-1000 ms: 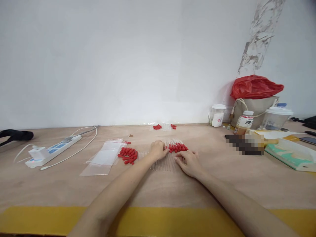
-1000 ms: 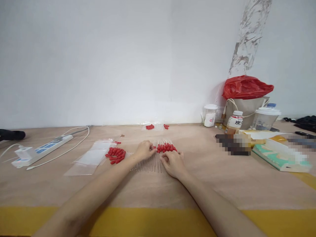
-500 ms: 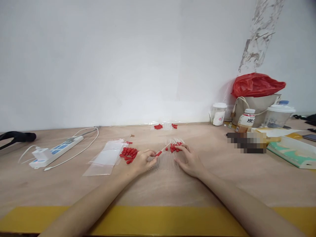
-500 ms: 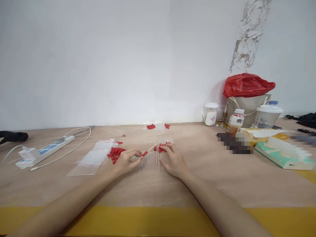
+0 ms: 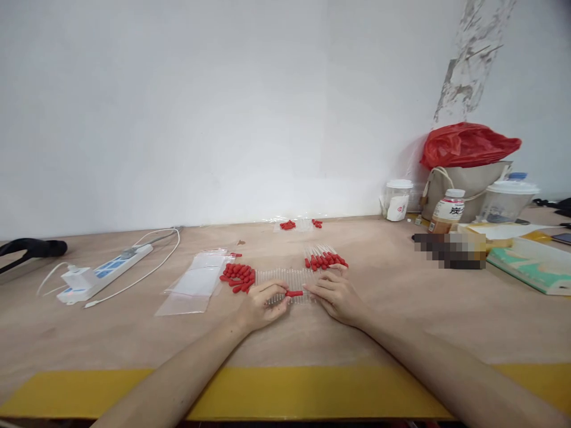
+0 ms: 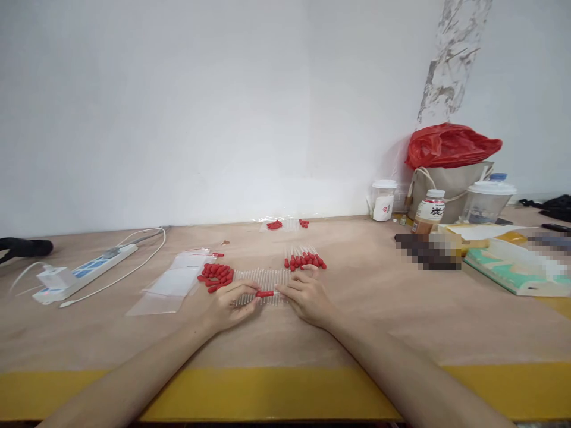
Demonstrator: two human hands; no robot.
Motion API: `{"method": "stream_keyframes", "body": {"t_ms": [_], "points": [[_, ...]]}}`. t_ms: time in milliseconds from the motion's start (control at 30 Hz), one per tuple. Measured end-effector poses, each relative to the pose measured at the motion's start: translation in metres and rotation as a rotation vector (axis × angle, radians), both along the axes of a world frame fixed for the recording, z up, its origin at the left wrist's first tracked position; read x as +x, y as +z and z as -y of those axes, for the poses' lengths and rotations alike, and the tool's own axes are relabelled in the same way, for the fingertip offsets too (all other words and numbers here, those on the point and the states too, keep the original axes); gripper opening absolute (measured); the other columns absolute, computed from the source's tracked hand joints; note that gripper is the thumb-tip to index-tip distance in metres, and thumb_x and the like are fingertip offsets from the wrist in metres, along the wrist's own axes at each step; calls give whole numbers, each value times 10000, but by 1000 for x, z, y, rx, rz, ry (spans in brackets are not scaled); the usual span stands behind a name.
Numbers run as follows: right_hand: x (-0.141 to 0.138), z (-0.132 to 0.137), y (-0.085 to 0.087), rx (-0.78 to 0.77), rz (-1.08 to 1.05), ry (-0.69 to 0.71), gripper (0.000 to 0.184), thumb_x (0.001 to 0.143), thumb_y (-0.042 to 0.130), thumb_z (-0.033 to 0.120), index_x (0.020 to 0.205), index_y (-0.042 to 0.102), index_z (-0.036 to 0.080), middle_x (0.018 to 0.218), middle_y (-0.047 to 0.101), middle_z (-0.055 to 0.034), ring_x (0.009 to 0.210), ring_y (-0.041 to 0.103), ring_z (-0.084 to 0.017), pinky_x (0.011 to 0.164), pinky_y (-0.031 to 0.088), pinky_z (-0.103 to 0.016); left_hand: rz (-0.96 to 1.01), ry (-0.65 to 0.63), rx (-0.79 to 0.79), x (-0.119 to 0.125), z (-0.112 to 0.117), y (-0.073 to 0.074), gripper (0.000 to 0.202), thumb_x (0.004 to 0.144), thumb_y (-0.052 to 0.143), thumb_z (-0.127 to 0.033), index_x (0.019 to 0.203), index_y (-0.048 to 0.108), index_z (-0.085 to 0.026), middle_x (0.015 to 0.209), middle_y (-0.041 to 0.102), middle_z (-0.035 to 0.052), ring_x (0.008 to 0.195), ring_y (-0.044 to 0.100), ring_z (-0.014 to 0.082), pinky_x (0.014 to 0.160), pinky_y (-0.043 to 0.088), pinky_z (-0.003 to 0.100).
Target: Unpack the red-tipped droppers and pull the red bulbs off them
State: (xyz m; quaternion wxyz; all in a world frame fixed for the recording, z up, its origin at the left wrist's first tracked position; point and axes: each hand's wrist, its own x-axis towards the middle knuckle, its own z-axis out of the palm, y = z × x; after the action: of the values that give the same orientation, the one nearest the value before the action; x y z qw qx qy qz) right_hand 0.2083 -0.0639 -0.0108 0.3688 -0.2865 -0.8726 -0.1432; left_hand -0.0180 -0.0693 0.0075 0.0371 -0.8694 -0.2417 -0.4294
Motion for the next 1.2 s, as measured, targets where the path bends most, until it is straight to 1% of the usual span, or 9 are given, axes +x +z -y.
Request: {"method": "stream_keyframes", "body": {"t_ms": [100,200,333,467,733,800,933,1133,1200], "points": [[-2,3,1,27,-16,7,206,836,453,200,958,618,216,660,607,-13,752,479,-150,814,303,-356,-39,85,-13,3,0,0,222,735,583,-249,938,557,-164,928,617,73,884,564,166,781,454,296],[-4,5,4,44,-17,14,188,830,455,201,889,633,217,616,585,-5,708,458,-144,811,288,-364,-182,138,30,7,0,2,173,771,557,-303,907,593,-201,909,634,45,888,543,178,812,394,343],[-3,7,5,26,12,22,221,837,416,180,836,634,220,592,562,-3,677,441,-139,765,300,-337,-295,171,97,9,0,5,137,815,496,-256,757,611,-208,776,644,4,807,531,154,833,327,358],[0,9,8,-27,67,19,259,849,380,192,837,636,231,599,557,-12,694,448,-149,731,313,-317,-372,155,127,6,3,11,152,811,468,-182,746,603,-208,764,642,-1,817,520,156,878,280,379],[7,7,11,-70,53,8,249,838,397,211,819,643,247,579,568,1,696,461,-138,817,266,-345,-395,145,75,-2,6,17,192,789,444,-144,730,616,-207,773,640,25,790,521,167,765,342,338],[20,0,13,-84,11,-59,247,832,402,214,800,645,248,594,588,5,709,474,-137,841,233,-359,-296,189,22,-18,2,21,201,789,433,-154,747,623,-204,788,636,33,780,529,164,755,365,324],[37,-14,20,-202,-149,-343,253,839,409,281,767,649,242,706,649,-3,715,509,-143,801,223,-351,59,426,-184,-67,-8,40,215,809,439,-277,809,637,-192,839,618,46,786,547,161,714,414,270],[25,-11,23,-443,-142,-476,199,781,427,221,788,626,209,712,656,-16,603,543,-137,622,287,-261,21,637,-748,-119,-14,53,229,604,615,-393,693,642,-185,654,616,5,564,543,150,507,390,230],[25,-10,20,-475,-163,-488,188,734,435,156,839,588,187,704,644,-18,585,539,-135,590,297,-245,66,686,-817,-128,-14,50,225,559,634,-372,676,609,-181,658,616,-4,555,544,145,486,377,217]]}}
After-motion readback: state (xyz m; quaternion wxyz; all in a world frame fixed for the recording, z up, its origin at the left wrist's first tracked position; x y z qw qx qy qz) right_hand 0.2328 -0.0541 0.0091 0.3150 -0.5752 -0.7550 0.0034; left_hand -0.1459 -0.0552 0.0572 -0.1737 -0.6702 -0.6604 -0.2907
